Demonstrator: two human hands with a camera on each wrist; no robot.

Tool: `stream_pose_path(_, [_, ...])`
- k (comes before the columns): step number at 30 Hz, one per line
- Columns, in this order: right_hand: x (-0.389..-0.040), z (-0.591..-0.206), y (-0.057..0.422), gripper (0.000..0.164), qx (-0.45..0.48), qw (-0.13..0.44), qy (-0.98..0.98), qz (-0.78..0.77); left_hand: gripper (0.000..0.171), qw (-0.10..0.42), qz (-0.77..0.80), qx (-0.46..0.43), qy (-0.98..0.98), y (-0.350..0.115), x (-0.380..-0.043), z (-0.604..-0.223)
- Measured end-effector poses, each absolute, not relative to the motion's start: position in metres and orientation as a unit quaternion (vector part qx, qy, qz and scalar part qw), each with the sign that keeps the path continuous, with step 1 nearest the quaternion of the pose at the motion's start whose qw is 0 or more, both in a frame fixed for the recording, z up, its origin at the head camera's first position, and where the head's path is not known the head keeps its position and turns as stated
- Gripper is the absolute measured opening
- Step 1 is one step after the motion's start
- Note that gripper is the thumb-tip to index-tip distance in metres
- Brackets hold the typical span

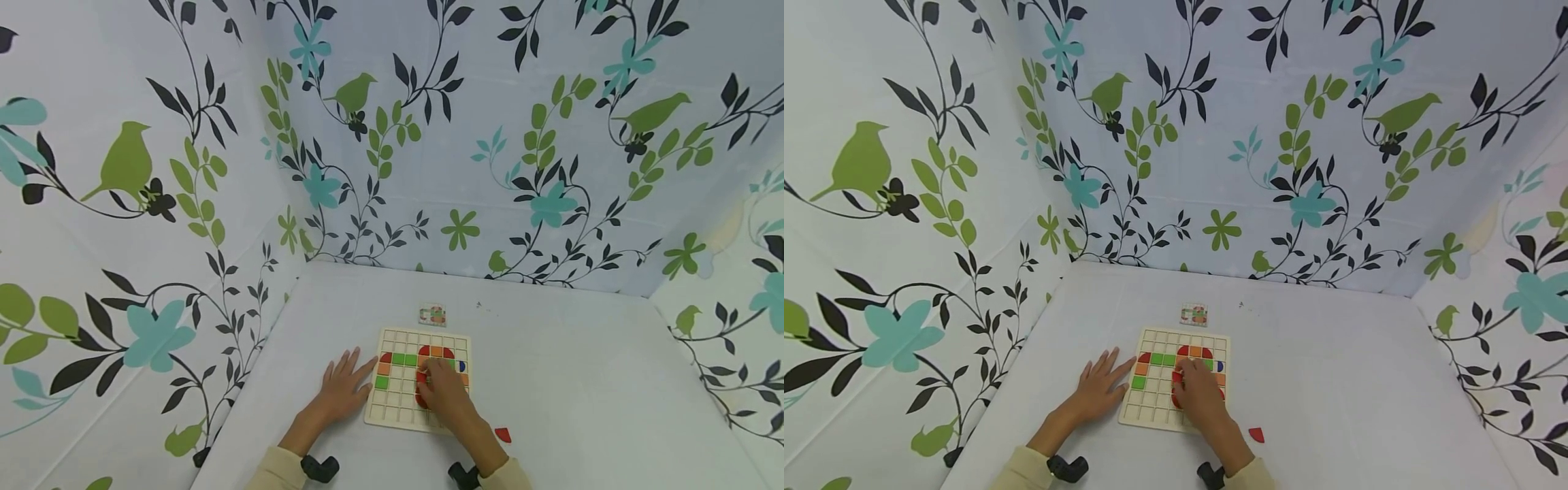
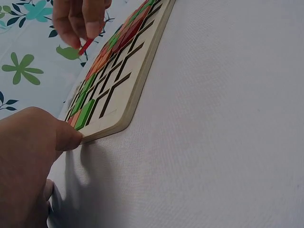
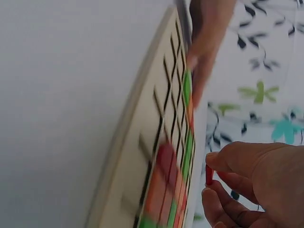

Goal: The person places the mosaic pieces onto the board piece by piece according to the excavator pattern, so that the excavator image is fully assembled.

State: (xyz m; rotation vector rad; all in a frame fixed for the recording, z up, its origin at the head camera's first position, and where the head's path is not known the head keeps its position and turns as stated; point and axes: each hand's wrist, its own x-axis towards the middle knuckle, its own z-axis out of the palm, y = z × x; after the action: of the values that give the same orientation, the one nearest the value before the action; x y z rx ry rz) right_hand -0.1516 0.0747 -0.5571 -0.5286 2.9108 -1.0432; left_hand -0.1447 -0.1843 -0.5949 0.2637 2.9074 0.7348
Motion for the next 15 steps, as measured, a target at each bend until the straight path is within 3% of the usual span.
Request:
stream_pose_path(7, [-0.144, -0.567, 0.025, 0.020, -0.228, 0.039, 0.922, -0.312, 0.055, 0.050, 0.241, 0.099, 0.964, -0.188, -0.146, -0.600])
stream_pose_path(15, [-0.139, -0.582, 0.010, 0.015, -0.244, 0.052, 0.920, -0.301, 0.056, 0.041, 0.249, 0.109, 0.962, -0.188, -0.145, -0.601])
